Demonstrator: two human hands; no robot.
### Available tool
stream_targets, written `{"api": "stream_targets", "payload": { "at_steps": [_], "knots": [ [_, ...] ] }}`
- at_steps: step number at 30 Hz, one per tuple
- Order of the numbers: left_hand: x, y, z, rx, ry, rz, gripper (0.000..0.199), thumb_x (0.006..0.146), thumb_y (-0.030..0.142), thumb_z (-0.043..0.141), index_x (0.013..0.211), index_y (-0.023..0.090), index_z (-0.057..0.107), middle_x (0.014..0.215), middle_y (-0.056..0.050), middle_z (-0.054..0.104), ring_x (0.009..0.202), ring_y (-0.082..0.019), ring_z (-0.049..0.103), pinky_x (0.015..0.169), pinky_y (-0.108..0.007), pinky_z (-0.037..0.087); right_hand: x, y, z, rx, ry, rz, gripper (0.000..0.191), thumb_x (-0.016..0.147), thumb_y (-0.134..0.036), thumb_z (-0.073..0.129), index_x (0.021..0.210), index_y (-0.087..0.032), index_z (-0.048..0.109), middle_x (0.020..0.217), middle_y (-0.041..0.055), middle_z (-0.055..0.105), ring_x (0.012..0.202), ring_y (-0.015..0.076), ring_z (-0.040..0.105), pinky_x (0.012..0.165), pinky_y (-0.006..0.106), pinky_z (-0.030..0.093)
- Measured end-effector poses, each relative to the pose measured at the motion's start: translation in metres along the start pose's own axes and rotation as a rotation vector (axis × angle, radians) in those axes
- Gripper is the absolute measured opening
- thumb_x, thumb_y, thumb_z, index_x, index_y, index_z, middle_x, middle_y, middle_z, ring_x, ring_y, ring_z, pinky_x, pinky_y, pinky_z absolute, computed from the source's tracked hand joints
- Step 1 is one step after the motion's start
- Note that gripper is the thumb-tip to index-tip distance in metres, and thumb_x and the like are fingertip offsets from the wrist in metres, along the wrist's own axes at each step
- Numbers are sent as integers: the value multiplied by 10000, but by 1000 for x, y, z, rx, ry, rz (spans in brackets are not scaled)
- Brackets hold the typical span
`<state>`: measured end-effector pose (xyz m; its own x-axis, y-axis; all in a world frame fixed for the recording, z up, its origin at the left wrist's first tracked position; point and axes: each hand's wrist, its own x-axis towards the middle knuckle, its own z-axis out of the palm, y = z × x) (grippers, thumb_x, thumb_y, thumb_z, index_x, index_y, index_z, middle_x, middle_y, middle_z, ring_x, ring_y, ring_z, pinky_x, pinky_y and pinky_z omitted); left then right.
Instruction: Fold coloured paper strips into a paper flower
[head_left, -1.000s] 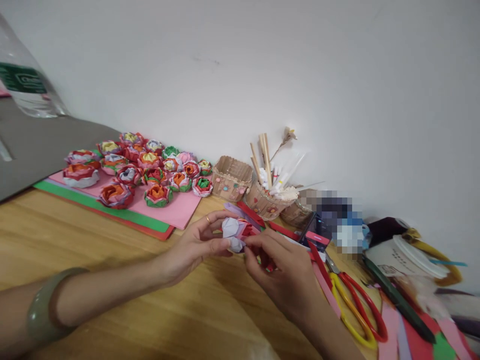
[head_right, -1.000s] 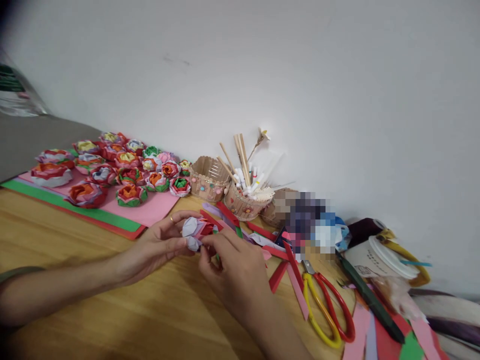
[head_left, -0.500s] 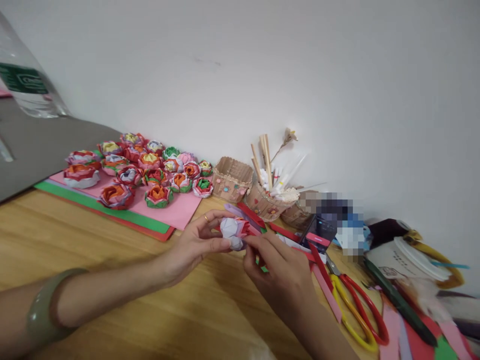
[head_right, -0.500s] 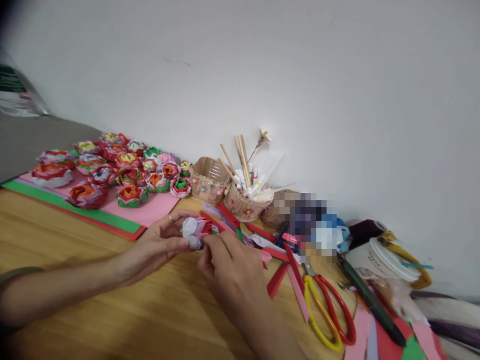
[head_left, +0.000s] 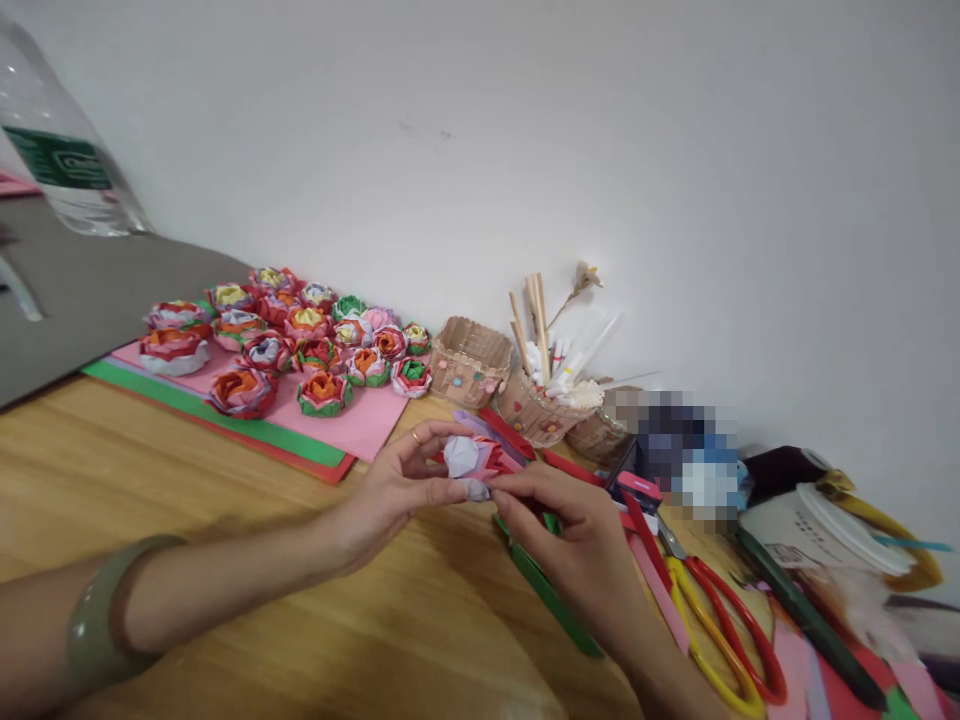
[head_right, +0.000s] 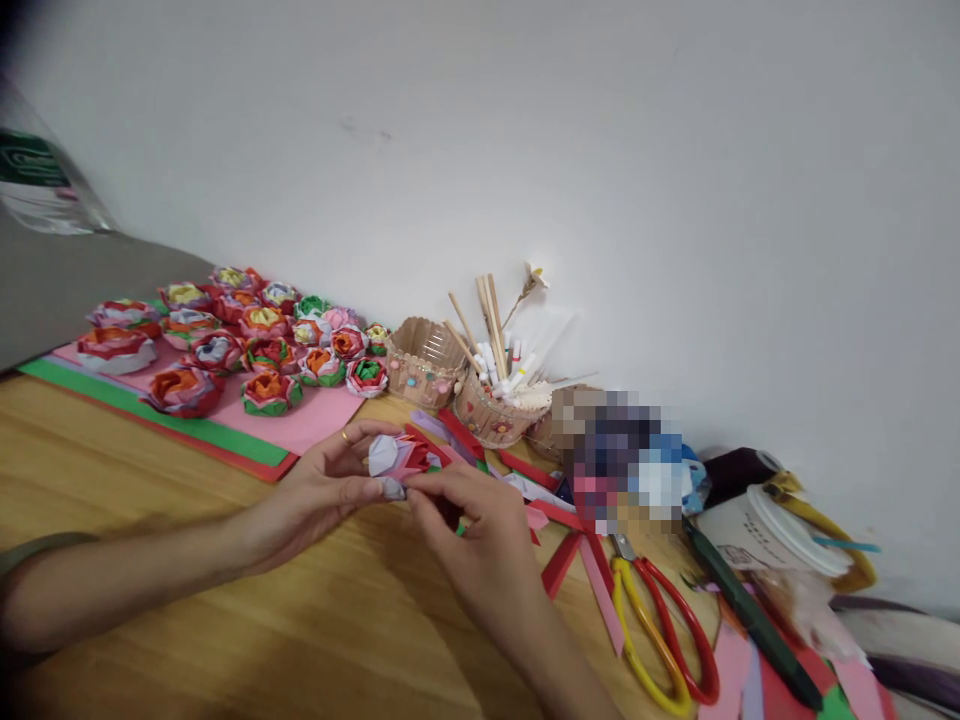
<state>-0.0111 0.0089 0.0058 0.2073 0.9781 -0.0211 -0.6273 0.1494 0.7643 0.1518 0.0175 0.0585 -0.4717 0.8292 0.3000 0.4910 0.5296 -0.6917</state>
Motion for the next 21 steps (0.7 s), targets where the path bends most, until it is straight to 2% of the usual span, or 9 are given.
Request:
{"api": "stream_targets", "payload": {
  "at_steps": [3, 6, 15, 21],
  "knots": [
    [-1, 0, -1, 6, -46, -8, 391, 636, 134, 742, 989, 237, 612, 895, 3, 660, 831, -125, 591, 749, -234, 454, 3, -1, -7, 199, -124, 187, 185, 796, -240, 547, 767, -171, 717, 581, 6, 614, 506, 98, 506, 463, 198, 386],
    [-1, 0, -2, 5, -87, -9, 379, 645, 118, 731, 982, 246, 616, 910, 8, 663, 847, -124, 591, 748, -227, 448, 3, 0, -9, 272, -159, 277, 164, 765, -238, 576, 724, -161, 714, 558, -1, 590, 488, 85, 472, 443, 189, 353],
    [2, -4, -4, 17, -95, 6, 392, 613, 117, 751, 961, 254, 632, 873, 8, 670, 816, -132, 593, 713, -232, 445, 3, -1, -9, 253, -110, 257, 123, 725, -210, 608, 675, -162, 709, 569, 3, 615, 492, 87, 490, 447, 199, 364],
    [3, -5, -5, 53, -85, 12, 430, 591, 146, 769, 982, 245, 620, 885, -5, 675, 819, -157, 603, 718, -261, 446, 3, -4, -7, 296, -129, 282, 95, 679, -213, 660, 606, -162, 693, 535, -13, 606, 493, 82, 477, 464, 202, 354]
  ]
}}
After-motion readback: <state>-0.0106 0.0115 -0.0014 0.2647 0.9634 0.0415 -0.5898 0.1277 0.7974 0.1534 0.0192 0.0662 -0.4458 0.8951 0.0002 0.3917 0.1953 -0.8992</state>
